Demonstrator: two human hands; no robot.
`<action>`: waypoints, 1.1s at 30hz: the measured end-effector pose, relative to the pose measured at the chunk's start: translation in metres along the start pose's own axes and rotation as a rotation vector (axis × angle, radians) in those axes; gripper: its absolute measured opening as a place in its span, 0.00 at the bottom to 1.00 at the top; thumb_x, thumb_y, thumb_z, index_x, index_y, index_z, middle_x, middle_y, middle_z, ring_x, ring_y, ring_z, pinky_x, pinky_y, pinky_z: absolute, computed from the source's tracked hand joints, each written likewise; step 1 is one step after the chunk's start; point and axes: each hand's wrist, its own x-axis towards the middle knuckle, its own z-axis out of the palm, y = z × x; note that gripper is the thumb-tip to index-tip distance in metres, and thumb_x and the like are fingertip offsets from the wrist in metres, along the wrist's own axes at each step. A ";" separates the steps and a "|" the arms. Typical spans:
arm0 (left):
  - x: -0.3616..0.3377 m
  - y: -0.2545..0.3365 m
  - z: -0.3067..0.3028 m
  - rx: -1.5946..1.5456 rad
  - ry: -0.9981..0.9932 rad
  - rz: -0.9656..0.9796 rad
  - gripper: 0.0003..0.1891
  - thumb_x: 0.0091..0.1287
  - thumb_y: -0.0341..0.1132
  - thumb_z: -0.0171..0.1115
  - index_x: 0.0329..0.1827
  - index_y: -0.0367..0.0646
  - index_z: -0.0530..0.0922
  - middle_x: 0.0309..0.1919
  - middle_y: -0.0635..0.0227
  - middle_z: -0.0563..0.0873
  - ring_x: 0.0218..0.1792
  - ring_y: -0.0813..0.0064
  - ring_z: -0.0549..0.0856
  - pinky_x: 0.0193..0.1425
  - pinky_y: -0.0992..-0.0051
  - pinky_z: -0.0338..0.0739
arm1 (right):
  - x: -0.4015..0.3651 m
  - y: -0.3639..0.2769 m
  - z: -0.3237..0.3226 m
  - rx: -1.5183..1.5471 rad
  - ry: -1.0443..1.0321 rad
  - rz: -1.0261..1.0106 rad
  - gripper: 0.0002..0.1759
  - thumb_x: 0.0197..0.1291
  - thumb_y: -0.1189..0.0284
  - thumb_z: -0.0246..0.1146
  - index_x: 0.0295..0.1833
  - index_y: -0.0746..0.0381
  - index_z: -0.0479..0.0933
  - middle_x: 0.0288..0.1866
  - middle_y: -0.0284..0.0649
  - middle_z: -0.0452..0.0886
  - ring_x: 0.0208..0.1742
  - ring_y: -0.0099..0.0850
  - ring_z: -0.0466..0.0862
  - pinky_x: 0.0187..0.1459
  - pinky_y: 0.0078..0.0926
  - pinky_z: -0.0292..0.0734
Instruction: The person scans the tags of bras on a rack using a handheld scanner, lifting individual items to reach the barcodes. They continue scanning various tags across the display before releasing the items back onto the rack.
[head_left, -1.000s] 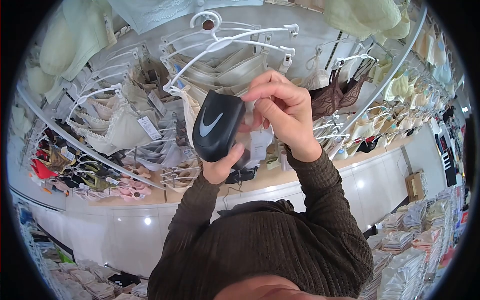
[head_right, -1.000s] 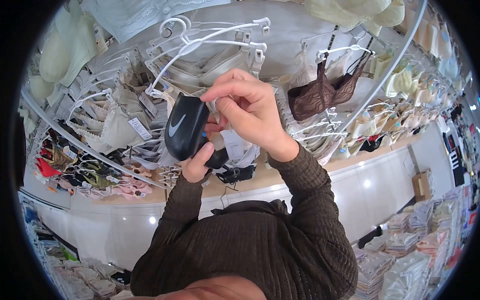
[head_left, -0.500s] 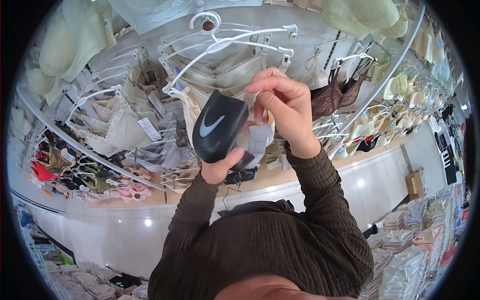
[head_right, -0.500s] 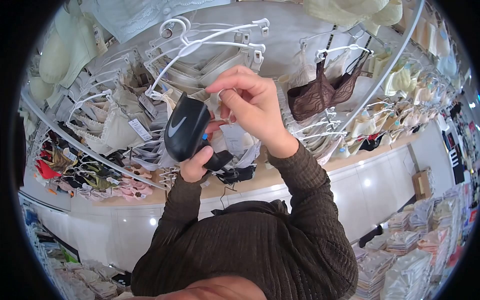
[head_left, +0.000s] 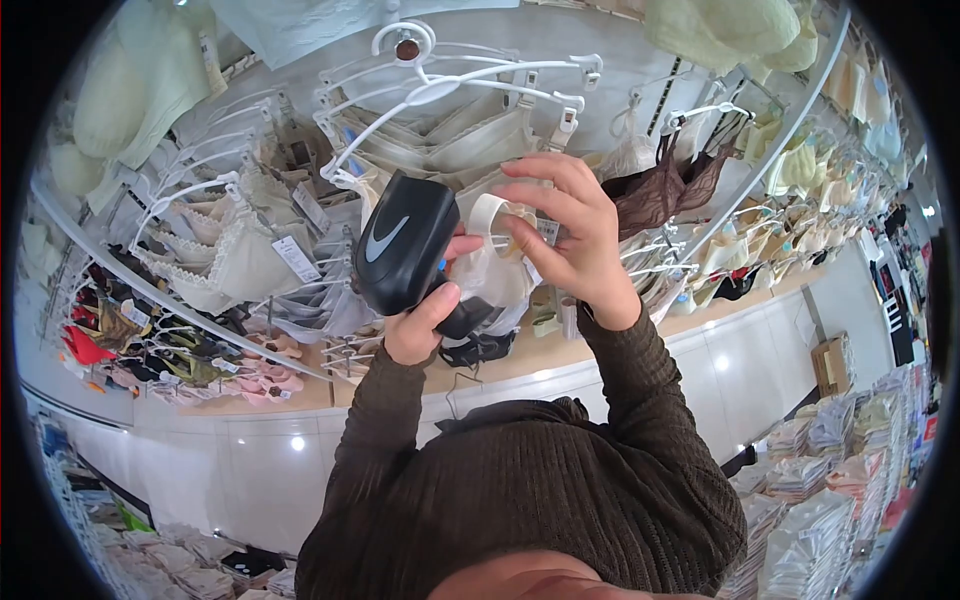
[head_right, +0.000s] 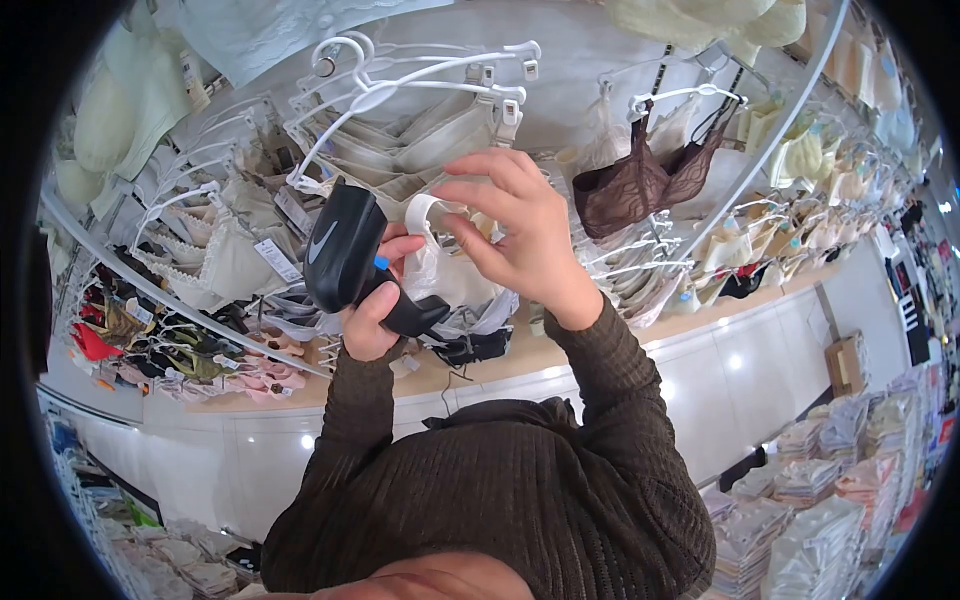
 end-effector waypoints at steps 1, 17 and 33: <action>0.000 -0.001 0.000 -0.001 -0.003 -0.002 0.28 0.60 0.39 0.58 0.63 0.33 0.74 0.62 0.57 0.73 0.66 0.67 0.70 0.72 0.65 0.58 | 0.001 -0.002 0.000 -0.002 0.001 0.002 0.19 0.45 0.81 0.68 0.46 0.56 0.83 0.48 0.37 0.82 0.46 0.38 0.81 0.41 0.29 0.79; -0.009 -0.004 -0.004 0.083 -0.020 -0.012 0.31 0.60 0.37 0.60 0.67 0.33 0.68 0.58 0.57 0.80 0.63 0.67 0.74 0.70 0.65 0.62 | -0.006 0.002 -0.005 0.200 -0.117 0.024 0.20 0.45 0.88 0.61 0.45 0.62 0.83 0.37 0.41 0.82 0.35 0.38 0.82 0.35 0.29 0.78; -0.014 -0.003 -0.002 0.033 -0.052 0.010 0.33 0.58 0.36 0.61 0.67 0.32 0.68 0.59 0.56 0.78 0.63 0.67 0.74 0.71 0.66 0.60 | -0.001 -0.009 -0.003 0.199 -0.112 0.042 0.14 0.47 0.85 0.65 0.42 0.63 0.83 0.34 0.41 0.82 0.33 0.38 0.83 0.33 0.30 0.77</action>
